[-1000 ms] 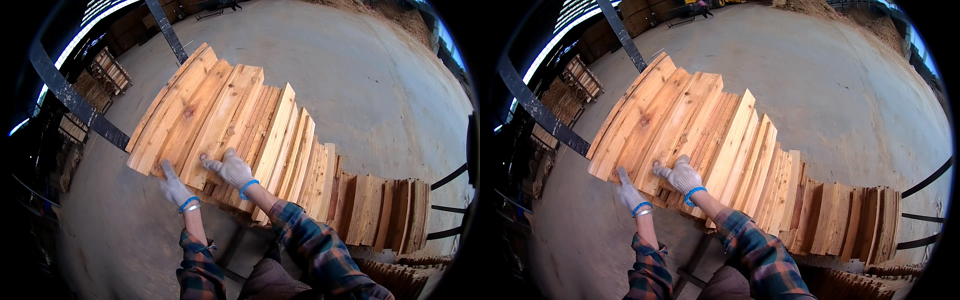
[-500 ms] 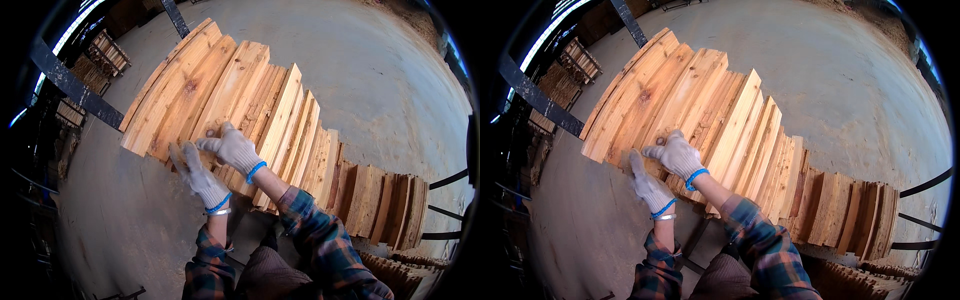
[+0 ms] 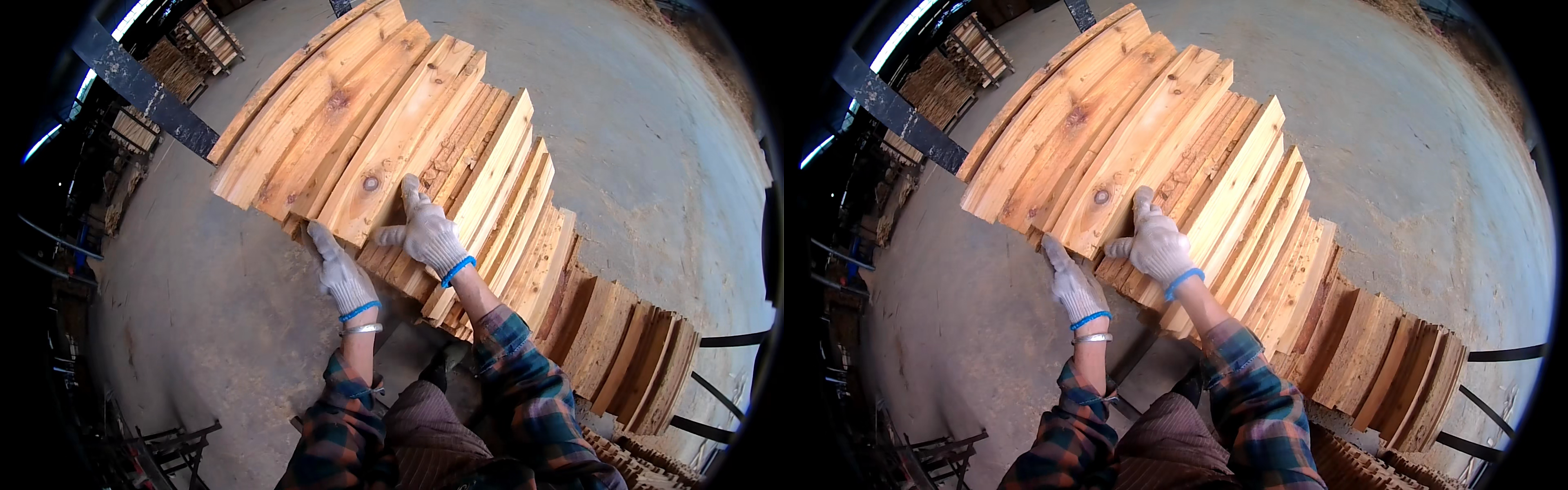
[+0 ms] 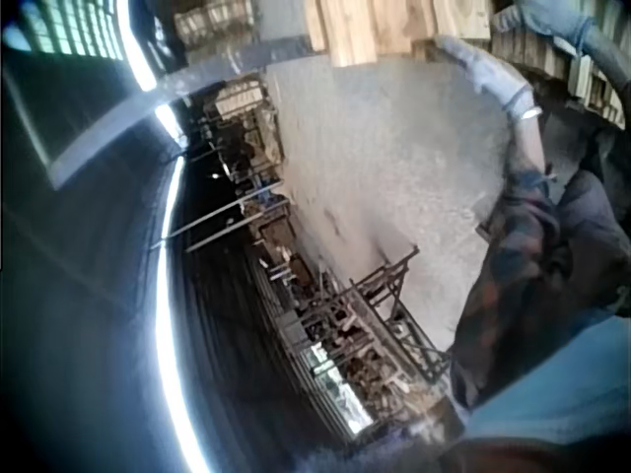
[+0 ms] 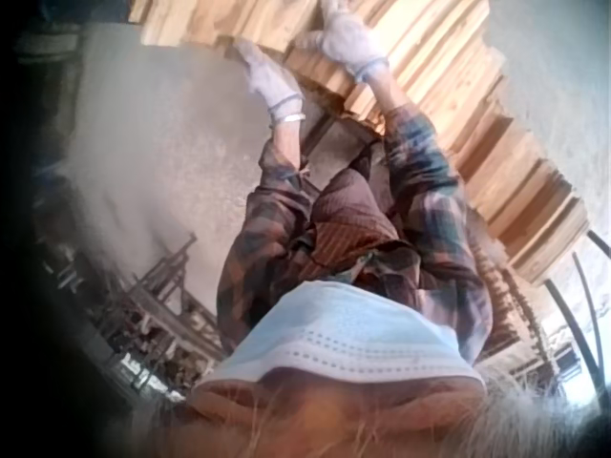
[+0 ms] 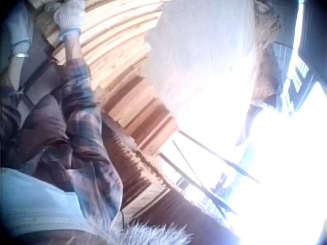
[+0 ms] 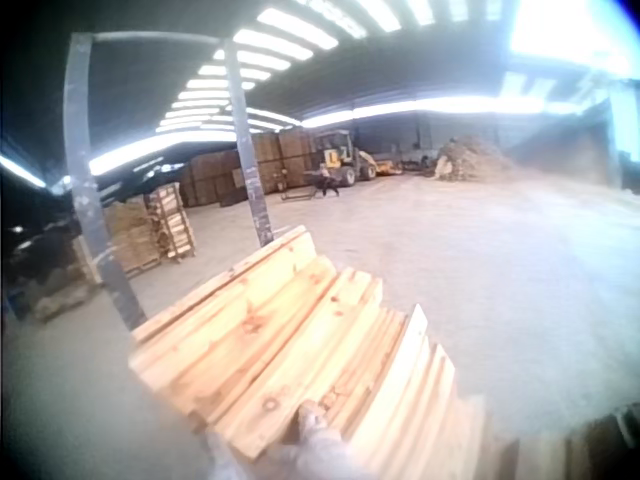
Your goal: The person repeatedly picks up wooden planks from a large pile and stacks them onto a metal rack. The worker handles the planks one by one or in small groups, placing them carefully to build a neat stack on the rack.
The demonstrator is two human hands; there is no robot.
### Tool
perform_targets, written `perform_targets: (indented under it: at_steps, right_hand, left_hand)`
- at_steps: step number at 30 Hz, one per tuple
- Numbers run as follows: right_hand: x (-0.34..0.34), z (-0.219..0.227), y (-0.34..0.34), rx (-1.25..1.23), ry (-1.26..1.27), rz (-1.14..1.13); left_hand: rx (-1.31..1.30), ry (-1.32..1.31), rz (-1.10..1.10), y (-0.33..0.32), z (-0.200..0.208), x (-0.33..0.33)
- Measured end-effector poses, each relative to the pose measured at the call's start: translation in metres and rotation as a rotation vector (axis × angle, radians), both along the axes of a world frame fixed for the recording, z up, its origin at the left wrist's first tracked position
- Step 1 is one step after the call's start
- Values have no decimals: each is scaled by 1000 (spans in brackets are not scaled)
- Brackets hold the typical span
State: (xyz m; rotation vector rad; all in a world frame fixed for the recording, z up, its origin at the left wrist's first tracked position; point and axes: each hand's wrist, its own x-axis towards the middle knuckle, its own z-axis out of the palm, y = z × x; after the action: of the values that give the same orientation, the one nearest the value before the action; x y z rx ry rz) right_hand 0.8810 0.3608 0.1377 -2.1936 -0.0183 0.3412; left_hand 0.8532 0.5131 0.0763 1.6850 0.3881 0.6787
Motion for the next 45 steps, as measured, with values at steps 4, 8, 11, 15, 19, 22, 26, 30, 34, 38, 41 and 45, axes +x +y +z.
perform_targets:
  at_steps: [4, 8, 11, 15, 19, 22, 26, 30, 34, 38, 41, 45]
  right_hand:
    - [5, -15, -10, -21, -47, -20]
    - [8, 1, 3, 56, -21, 28]
    - [7, -3, -4, 99, -106, 62]
    - [1, 20, -11, 165, -65, 134]
    - [-1, 12, -9, 100, -75, 60]
    - [-6, -14, 4, 4, -177, 16]
    - [0, -20, 10, 100, -189, -19]
    - [2, -7, 3, 187, -208, -79]
    - [-14, 43, -27, 206, -238, -44]
    - [-30, 31, -83, 286, -203, -297]
    - [-21, -19, -101, 360, -187, -424]
    - [-12, -30, -82, 732, -112, -587]
  left_hand:
    - [506, 379, 53, -17, 20, 2]
    - [-372, -227, -8, -27, 17, 21]
    - [-618, -185, -37, -56, 63, 10]
    - [-537, -203, -54, -45, 53, 3]
    - [-521, -100, -81, -47, 46, -1]
    - [-348, -91, -84, -9, -10, 10]
    - [-756, -196, -48, -52, 33, 16]
    - [-796, -128, -104, -83, 61, 12]
    - [-410, -238, -196, -103, 63, -25]
    - [-351, -239, -628, -109, 66, -58]
    - [-358, 168, -734, -44, 56, -57]
    - [-156, -10, -519, -27, 51, -1]
